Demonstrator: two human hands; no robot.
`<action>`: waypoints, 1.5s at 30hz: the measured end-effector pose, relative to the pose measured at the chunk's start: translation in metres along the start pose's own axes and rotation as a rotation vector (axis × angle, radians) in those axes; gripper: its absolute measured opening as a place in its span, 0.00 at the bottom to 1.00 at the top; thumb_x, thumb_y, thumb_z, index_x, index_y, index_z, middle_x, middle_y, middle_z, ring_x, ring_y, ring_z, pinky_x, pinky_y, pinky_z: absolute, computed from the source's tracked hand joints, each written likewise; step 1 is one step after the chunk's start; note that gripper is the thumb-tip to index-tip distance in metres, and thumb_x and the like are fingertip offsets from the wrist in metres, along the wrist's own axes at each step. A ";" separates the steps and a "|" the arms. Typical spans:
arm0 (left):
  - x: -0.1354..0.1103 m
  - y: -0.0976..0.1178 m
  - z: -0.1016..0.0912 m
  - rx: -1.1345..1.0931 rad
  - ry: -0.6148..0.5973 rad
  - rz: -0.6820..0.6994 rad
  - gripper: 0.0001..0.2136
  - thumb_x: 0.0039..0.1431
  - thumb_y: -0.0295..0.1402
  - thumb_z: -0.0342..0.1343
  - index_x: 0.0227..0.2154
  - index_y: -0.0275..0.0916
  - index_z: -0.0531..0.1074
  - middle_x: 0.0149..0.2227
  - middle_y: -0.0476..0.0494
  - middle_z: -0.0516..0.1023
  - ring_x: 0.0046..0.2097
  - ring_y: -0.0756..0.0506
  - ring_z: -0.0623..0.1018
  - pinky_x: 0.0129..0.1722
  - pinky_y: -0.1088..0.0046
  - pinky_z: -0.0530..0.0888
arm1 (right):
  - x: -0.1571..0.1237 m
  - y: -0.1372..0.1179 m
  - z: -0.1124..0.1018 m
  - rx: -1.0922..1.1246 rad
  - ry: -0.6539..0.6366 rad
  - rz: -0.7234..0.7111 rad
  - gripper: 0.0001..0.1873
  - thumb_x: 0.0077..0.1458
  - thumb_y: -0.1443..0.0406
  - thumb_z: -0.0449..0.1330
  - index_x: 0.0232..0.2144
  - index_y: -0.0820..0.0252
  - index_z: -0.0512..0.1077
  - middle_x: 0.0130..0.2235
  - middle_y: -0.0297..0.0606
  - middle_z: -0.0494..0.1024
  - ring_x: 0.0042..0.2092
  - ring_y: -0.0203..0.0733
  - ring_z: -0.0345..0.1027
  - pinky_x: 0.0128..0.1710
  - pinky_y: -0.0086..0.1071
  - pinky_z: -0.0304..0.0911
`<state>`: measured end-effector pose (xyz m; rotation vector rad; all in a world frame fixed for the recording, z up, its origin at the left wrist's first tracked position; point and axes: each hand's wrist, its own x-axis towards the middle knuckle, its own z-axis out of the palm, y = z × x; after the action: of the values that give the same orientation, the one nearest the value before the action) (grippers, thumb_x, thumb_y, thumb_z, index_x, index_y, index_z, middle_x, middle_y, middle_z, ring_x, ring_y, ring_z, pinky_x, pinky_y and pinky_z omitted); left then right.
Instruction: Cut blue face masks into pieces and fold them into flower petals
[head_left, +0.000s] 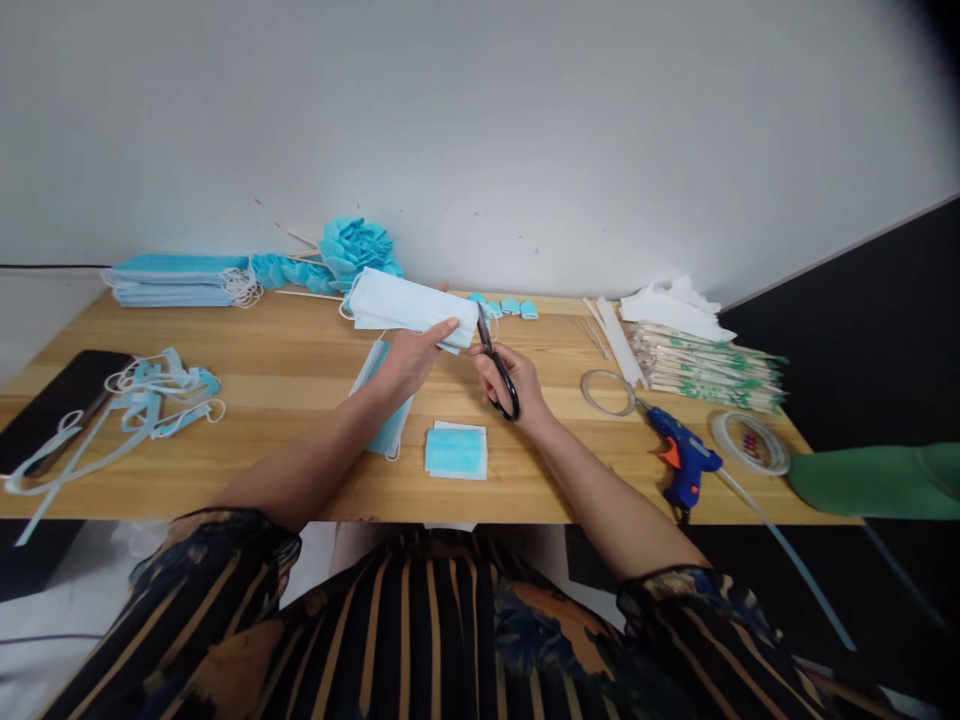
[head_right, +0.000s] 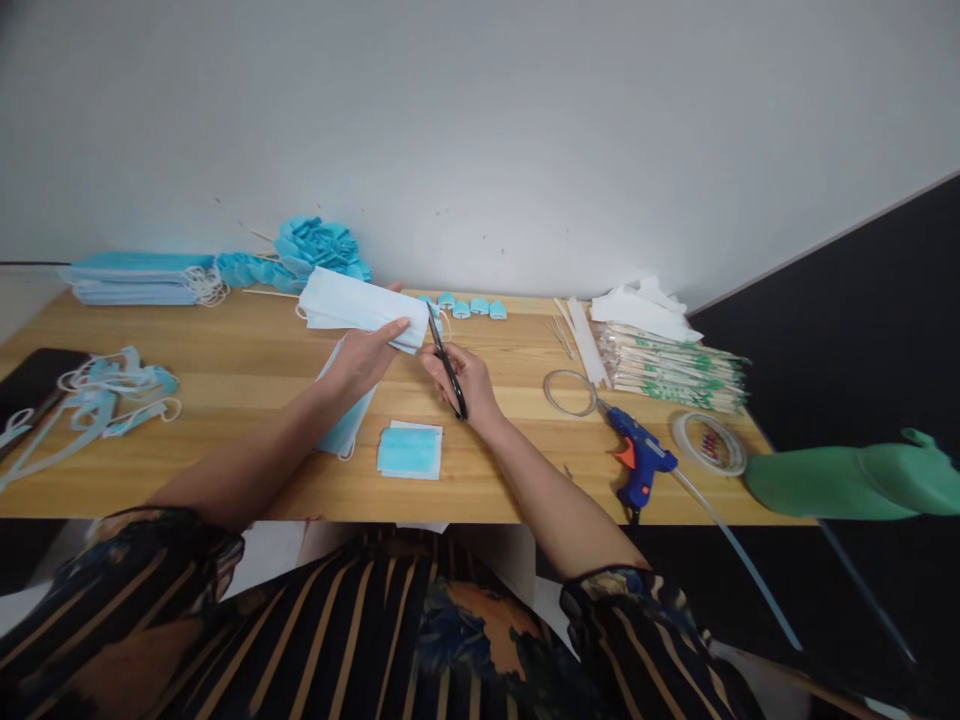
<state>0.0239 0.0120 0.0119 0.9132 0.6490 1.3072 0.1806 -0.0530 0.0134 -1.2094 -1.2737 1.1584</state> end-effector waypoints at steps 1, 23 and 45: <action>0.001 0.001 -0.002 0.009 -0.003 0.003 0.36 0.50 0.35 0.71 0.64 0.47 0.70 0.59 0.44 0.79 0.66 0.38 0.73 0.69 0.57 0.65 | 0.001 0.001 -0.001 0.001 -0.015 0.003 0.27 0.50 0.41 0.67 0.36 0.57 0.75 0.17 0.22 0.62 0.17 0.29 0.53 0.21 0.28 0.63; 0.010 0.044 -0.020 0.301 -0.187 0.033 0.34 0.42 0.33 0.75 0.56 0.37 0.77 0.54 0.36 0.81 0.64 0.26 0.72 0.69 0.45 0.64 | 0.006 -0.004 -0.015 -0.089 -0.267 0.007 0.32 0.51 0.41 0.67 0.44 0.62 0.80 0.23 0.30 0.71 0.23 0.32 0.59 0.24 0.28 0.54; 0.016 0.050 -0.033 0.540 -0.422 0.101 0.38 0.54 0.45 0.69 0.65 0.37 0.68 0.58 0.33 0.80 0.60 0.30 0.78 0.63 0.46 0.73 | 0.004 0.000 -0.016 -0.088 -0.300 0.013 0.33 0.52 0.44 0.66 0.48 0.64 0.80 0.23 0.28 0.68 0.22 0.31 0.57 0.25 0.30 0.59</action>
<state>-0.0268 0.0346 0.0391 1.6285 0.6344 0.9879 0.1969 -0.0490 0.0148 -1.1375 -1.5565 1.3419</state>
